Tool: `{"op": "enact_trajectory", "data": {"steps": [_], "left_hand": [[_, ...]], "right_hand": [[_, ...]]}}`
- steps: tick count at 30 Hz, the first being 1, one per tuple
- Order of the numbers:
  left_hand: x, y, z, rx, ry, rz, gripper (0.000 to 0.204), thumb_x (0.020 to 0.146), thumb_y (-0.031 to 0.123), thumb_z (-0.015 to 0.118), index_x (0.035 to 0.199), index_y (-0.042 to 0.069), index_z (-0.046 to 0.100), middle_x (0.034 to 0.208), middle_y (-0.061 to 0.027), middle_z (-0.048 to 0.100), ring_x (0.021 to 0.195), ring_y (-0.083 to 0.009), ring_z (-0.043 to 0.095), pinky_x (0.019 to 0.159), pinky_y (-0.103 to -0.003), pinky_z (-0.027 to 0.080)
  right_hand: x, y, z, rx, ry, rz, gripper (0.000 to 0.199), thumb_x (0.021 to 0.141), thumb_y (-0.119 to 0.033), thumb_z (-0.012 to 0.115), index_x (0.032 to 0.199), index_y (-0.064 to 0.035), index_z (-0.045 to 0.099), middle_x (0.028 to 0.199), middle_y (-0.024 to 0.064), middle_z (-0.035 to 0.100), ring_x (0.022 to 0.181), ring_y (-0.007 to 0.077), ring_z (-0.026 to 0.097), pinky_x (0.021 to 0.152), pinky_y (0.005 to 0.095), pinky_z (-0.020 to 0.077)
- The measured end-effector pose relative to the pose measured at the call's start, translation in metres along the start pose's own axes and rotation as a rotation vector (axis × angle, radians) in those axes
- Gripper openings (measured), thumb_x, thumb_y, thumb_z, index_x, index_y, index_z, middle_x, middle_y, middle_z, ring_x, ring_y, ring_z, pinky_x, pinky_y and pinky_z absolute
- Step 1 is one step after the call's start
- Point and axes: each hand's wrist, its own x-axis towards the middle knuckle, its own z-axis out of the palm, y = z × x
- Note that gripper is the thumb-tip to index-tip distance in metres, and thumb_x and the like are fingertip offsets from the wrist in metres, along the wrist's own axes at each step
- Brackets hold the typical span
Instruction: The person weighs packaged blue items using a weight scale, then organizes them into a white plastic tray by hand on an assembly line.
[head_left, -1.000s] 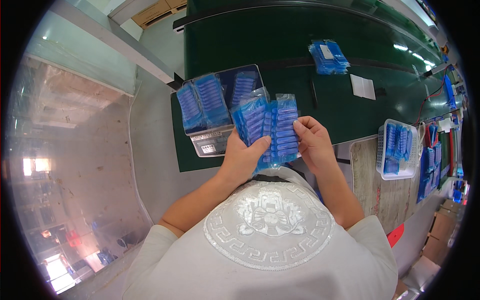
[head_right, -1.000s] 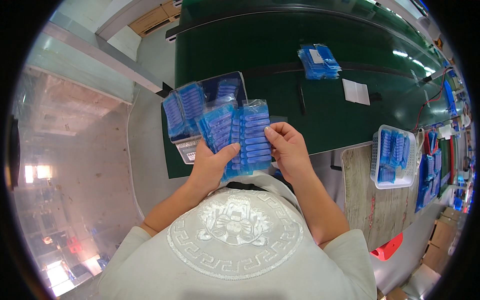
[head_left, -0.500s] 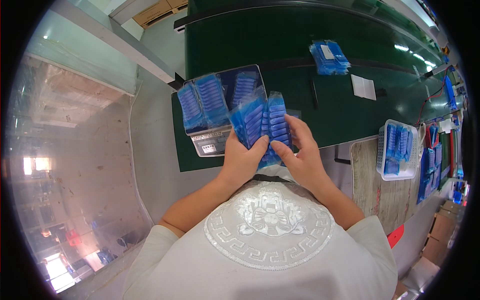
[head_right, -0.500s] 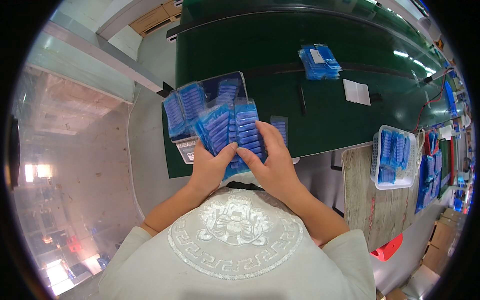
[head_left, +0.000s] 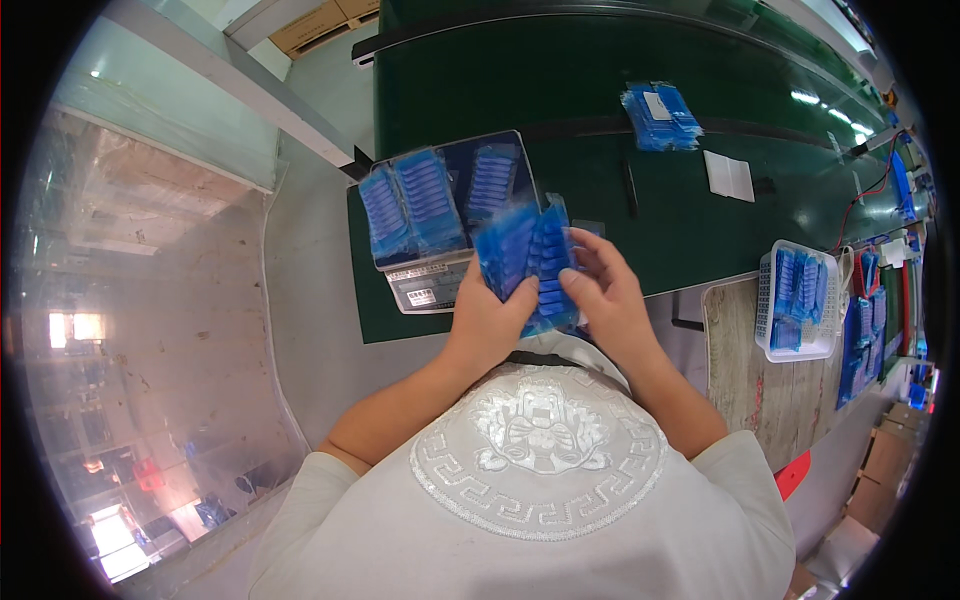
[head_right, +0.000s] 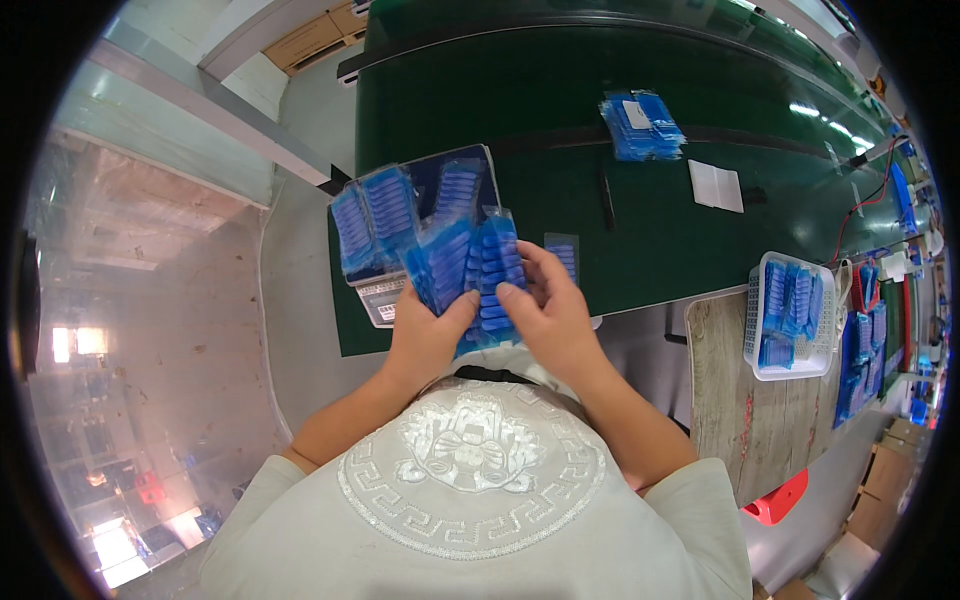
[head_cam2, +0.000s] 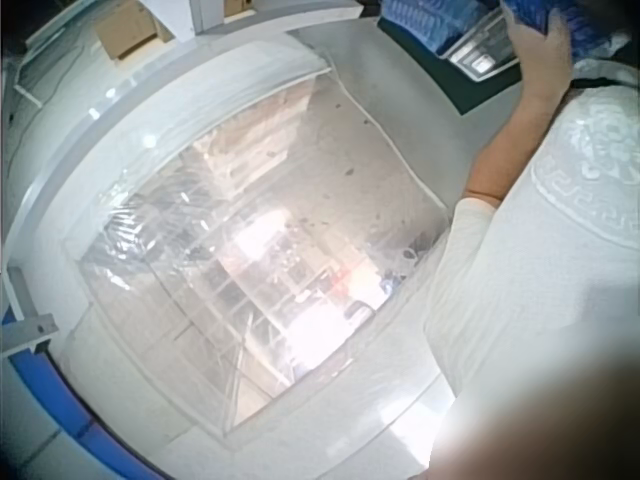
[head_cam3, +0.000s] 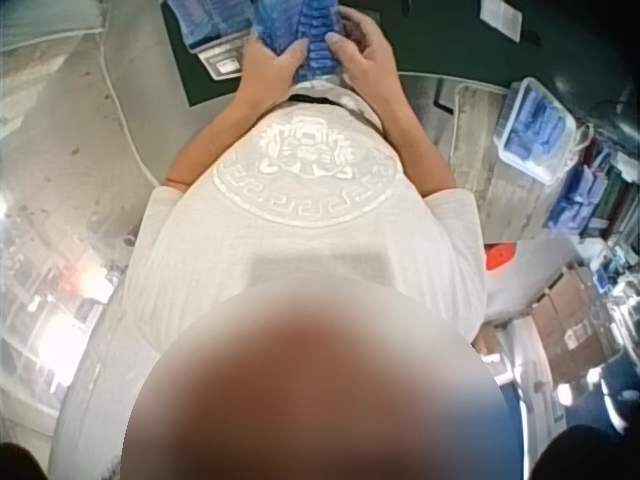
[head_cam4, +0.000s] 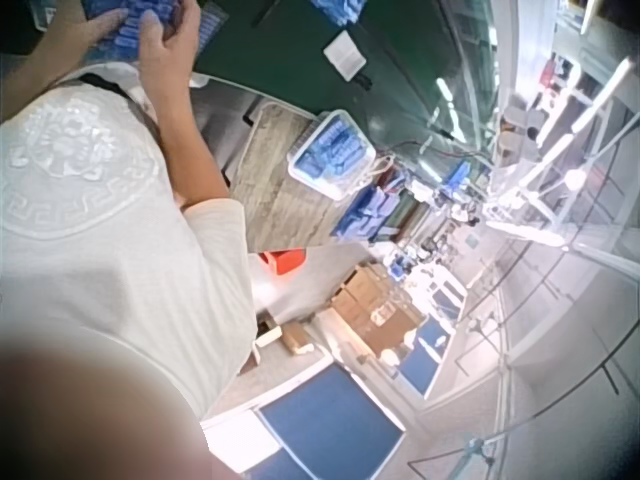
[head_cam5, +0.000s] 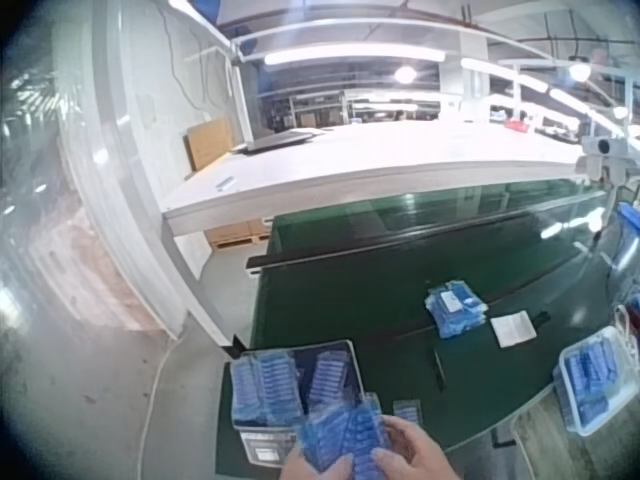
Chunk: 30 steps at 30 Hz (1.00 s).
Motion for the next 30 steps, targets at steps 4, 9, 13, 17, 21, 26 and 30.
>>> {"op": "enact_trajectory", "data": {"steps": [4,9,13,17,21,26,30], "left_hand": [[0.004,-0.005,-0.008,-0.283,0.042,-0.239,0.034,0.08,0.002,0.062,0.113,-0.002,0.054,0.104,-0.012,0.063,0.091,-0.0196,0.063,0.084,-0.034,0.053],[0.004,-0.009,-0.022,-0.374,0.092,-0.342,0.031,0.08,0.0,0.062,0.11,-0.002,0.056,0.1,-0.0115,0.064,0.086,-0.0198,0.065,0.08,-0.034,0.054],[0.002,-0.008,-0.031,-0.391,0.133,-0.3,0.032,0.079,0.0,0.062,0.111,-0.002,0.055,0.101,-0.0115,0.064,0.088,-0.0199,0.065,0.08,-0.034,0.054],[0.002,-0.011,-0.035,-0.4,0.116,-0.258,0.035,0.079,-0.001,0.062,0.113,-0.001,0.053,0.103,-0.0113,0.064,0.09,-0.02,0.064,0.082,-0.035,0.053],[0.001,-0.005,-0.036,-0.378,0.107,-0.263,0.036,0.078,-0.001,0.062,0.113,-0.001,0.054,0.103,-0.0112,0.064,0.09,-0.02,0.064,0.083,-0.035,0.053],[-0.008,-0.007,-0.05,-0.391,0.144,-0.254,0.035,0.079,-0.001,0.063,0.113,-0.002,0.054,0.103,-0.0116,0.064,0.091,-0.0204,0.064,0.083,-0.036,0.053],[-0.007,-0.003,-0.056,-0.403,0.147,-0.244,0.037,0.079,0.0,0.064,0.114,-0.002,0.053,0.104,-0.012,0.063,0.092,-0.0214,0.064,0.083,-0.036,0.053]], "right_hand": [[0.008,-0.002,-0.026,0.355,0.011,0.228,0.046,0.088,-0.02,0.058,0.127,0.0026,0.045,0.112,0.0168,0.058,0.091,0.0211,0.062,0.077,0.0338,0.0535],[0.014,0.014,-0.066,0.661,0.08,0.373,0.045,0.089,-0.025,0.055,0.123,0.0032,0.046,0.107,0.0197,0.06,0.091,0.0294,0.065,0.071,0.0392,0.0585],[0.025,0.049,-0.073,0.178,0.351,0.353,0.046,0.087,-0.027,0.058,0.12,0.0029,0.049,0.103,0.021,0.063,0.093,0.0316,0.065,0.073,0.0415,0.0565],[0.05,0.146,-0.081,-0.685,0.403,0.017,0.057,0.084,-0.03,0.062,0.126,0.0031,0.044,0.106,0.0213,0.06,0.091,0.0353,0.064,0.077,0.0459,0.0523],[0.058,0.198,-0.07,-1.335,0.38,-0.047,0.07,0.079,-0.039,0.069,0.129,0.0016,0.041,0.118,0.0201,0.053,0.104,0.0376,0.055,0.085,0.0453,0.0464],[0.062,0.188,-0.054,-1.169,0.59,0.282,0.068,0.077,-0.039,0.071,0.125,0.0007,0.043,0.123,0.0198,0.048,0.115,0.0356,0.048,0.091,0.0471,0.043],[0.082,0.181,-0.061,-1.139,0.557,0.534,0.068,0.073,-0.038,0.074,0.121,0.0004,0.045,0.123,0.0205,0.048,0.117,0.0365,0.047,0.093,0.047,0.0425]]}}
